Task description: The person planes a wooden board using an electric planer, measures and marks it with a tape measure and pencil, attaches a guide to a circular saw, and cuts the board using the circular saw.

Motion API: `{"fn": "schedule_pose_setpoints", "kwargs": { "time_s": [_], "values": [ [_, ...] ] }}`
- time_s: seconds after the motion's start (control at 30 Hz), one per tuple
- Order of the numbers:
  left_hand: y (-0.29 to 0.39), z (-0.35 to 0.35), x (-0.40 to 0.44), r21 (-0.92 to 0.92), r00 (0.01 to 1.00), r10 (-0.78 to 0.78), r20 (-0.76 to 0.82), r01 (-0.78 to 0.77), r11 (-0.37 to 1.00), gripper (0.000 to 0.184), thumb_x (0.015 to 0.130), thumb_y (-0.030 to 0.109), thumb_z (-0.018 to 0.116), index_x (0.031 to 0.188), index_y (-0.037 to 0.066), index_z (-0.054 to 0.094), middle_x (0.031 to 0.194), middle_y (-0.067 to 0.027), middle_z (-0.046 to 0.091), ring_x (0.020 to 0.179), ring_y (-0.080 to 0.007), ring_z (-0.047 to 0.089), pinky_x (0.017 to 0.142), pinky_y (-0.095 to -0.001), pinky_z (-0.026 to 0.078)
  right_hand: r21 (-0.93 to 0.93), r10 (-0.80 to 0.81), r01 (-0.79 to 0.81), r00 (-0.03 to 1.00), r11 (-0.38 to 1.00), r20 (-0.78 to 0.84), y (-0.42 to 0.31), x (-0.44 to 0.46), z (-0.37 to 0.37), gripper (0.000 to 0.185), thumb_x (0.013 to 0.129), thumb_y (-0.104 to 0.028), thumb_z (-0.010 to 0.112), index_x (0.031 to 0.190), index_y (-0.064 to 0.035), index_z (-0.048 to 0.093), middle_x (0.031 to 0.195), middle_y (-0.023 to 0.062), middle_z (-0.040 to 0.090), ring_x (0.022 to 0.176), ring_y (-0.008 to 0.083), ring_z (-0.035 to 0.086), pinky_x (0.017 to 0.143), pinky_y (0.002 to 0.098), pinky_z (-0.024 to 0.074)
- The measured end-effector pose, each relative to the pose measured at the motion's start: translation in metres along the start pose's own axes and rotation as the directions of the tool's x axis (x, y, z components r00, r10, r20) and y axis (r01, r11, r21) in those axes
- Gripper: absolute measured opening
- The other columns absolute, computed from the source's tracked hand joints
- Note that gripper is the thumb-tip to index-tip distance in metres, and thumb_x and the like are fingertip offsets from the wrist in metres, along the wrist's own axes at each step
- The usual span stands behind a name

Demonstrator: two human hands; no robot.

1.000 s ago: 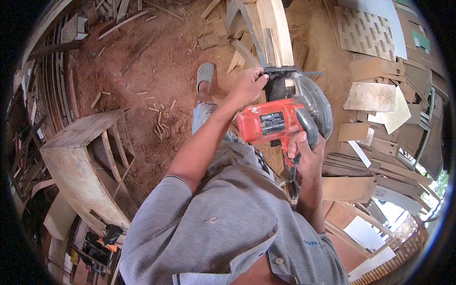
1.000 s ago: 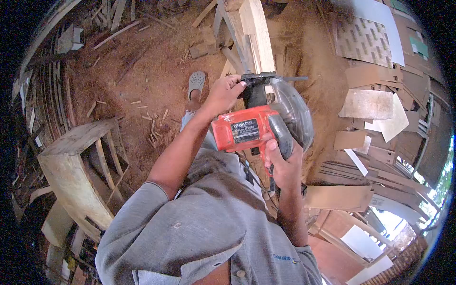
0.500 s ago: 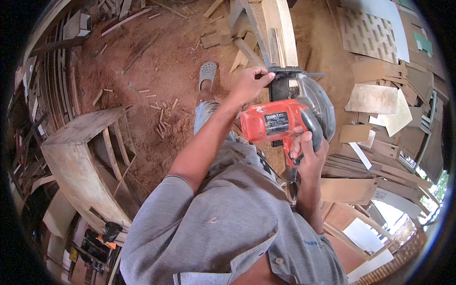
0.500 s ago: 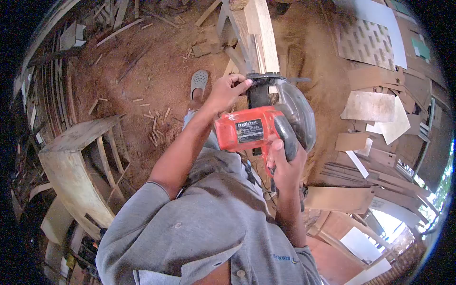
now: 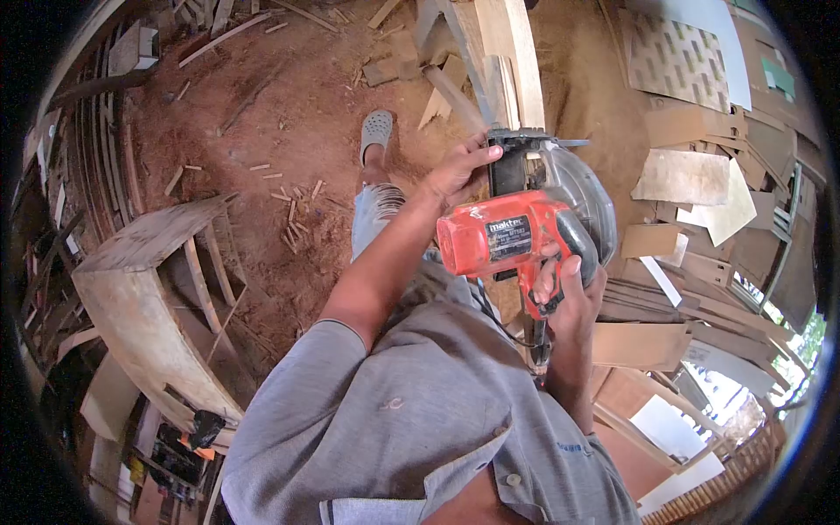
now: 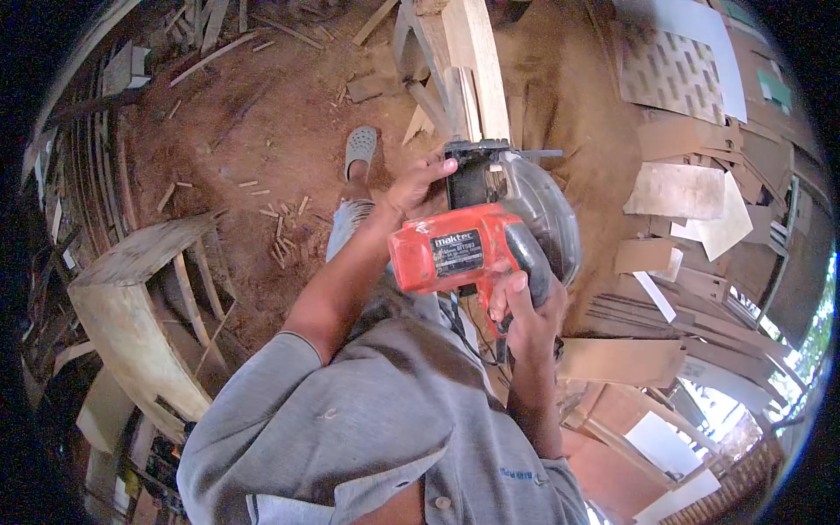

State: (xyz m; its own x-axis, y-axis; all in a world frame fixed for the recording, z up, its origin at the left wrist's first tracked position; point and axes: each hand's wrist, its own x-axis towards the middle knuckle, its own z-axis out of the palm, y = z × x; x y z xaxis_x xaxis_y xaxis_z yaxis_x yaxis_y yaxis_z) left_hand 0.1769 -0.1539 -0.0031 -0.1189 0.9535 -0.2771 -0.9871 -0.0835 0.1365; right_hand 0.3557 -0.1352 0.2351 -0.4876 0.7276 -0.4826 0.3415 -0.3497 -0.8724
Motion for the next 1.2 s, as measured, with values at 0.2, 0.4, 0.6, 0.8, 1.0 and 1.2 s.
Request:
{"fn": "schedule_pose_setpoints", "kwargs": {
  "time_s": [0.2, 0.4, 0.6, 0.8, 1.0, 1.2],
  "values": [
    [-0.022, 0.023, 0.008, -0.109, 0.992, 0.034, -0.123, -0.047, 0.993, 0.05, 0.106, 0.039, 0.06, 0.138, 0.001, 0.054, 0.12, -0.0106, 0.068, 0.096, -0.0201, 0.07, 0.084, -0.0369, 0.062, 0.07, 0.038, -0.035, 0.998, 0.997, -0.045, -0.008, 0.0, 0.006, 0.038, 0.107, -0.033, 0.065, 0.112, 0.0046, 0.066, 0.068, 0.0021, 0.058, 0.055, 0.01, 0.052, 0.052, 0.0275, 0.0428],
    [-0.025, 0.035, 0.018, 0.031, 0.977, 0.13, -0.167, -0.126, 0.991, 0.055, 0.111, 0.052, 0.044, 0.131, 0.002, 0.058, 0.108, -0.0122, 0.07, 0.083, -0.0224, 0.071, 0.072, -0.0381, 0.063, 0.017, 0.02, -0.019, 0.999, 1.0, -0.038, -0.002, 0.004, 0.003, 0.037, 0.104, -0.033, 0.069, 0.111, 0.0036, 0.068, 0.067, 0.0005, 0.059, 0.054, 0.0087, 0.053, 0.051, 0.0261, 0.0414],
    [-0.015, 0.052, 0.01, 0.023, 0.984, 0.164, -0.068, -0.163, 0.986, 0.051, 0.112, 0.048, 0.041, 0.133, 0.003, 0.052, 0.111, -0.0144, 0.069, 0.087, -0.0234, 0.071, 0.075, -0.0396, 0.063, 0.017, 0.001, -0.001, 1.0, 1.0, -0.026, -0.002, 0.005, 0.003, 0.036, 0.104, -0.032, 0.069, 0.11, 0.0035, 0.069, 0.067, -0.0007, 0.058, 0.054, 0.0079, 0.052, 0.051, 0.0258, 0.0409],
    [-0.025, 0.036, 0.018, 0.102, 0.959, 0.232, -0.16, -0.218, 0.971, 0.047, 0.111, 0.043, 0.049, 0.128, 0.001, 0.058, 0.108, -0.0108, 0.068, 0.092, -0.0176, 0.067, 0.082, -0.0344, 0.06, -0.017, 0.006, -0.007, 0.999, 1.0, -0.048, -0.001, 0.005, 0.003, 0.035, 0.104, -0.032, 0.069, 0.108, 0.0029, 0.069, 0.066, -0.0007, 0.057, 0.054, 0.0077, 0.051, 0.051, 0.0257, 0.0405],
    [-0.01, 0.038, 0.01, 0.532, 0.913, 0.329, -0.241, -0.16, 0.832, 0.04, 0.109, 0.038, 0.059, 0.122, 0.0, 0.062, 0.105, -0.0038, 0.066, 0.094, -0.0118, 0.06, 0.09, -0.0278, 0.051, -0.04, -0.004, 0.002, 0.999, 0.999, -0.054, 0.001, 0.005, 0.008, 0.035, 0.105, -0.033, 0.069, 0.108, 0.0025, 0.069, 0.066, -0.0008, 0.057, 0.053, 0.0072, 0.051, 0.052, 0.0255, 0.0406],
    [-0.02, -0.005, 0.031, 0.604, 0.885, 0.432, -0.173, -0.251, 0.756, 0.047, 0.106, 0.035, 0.068, 0.134, -0.003, 0.065, 0.111, -0.0056, 0.073, 0.103, -0.0129, 0.064, 0.095, -0.0286, 0.05, -0.018, -0.004, 0.004, 1.0, 1.0, -0.021, 0.003, 0.006, 0.005, 0.034, 0.104, -0.032, 0.07, 0.109, 0.0017, 0.069, 0.066, -0.0012, 0.057, 0.053, 0.0071, 0.051, 0.051, 0.0252, 0.0408]
  ]
}}
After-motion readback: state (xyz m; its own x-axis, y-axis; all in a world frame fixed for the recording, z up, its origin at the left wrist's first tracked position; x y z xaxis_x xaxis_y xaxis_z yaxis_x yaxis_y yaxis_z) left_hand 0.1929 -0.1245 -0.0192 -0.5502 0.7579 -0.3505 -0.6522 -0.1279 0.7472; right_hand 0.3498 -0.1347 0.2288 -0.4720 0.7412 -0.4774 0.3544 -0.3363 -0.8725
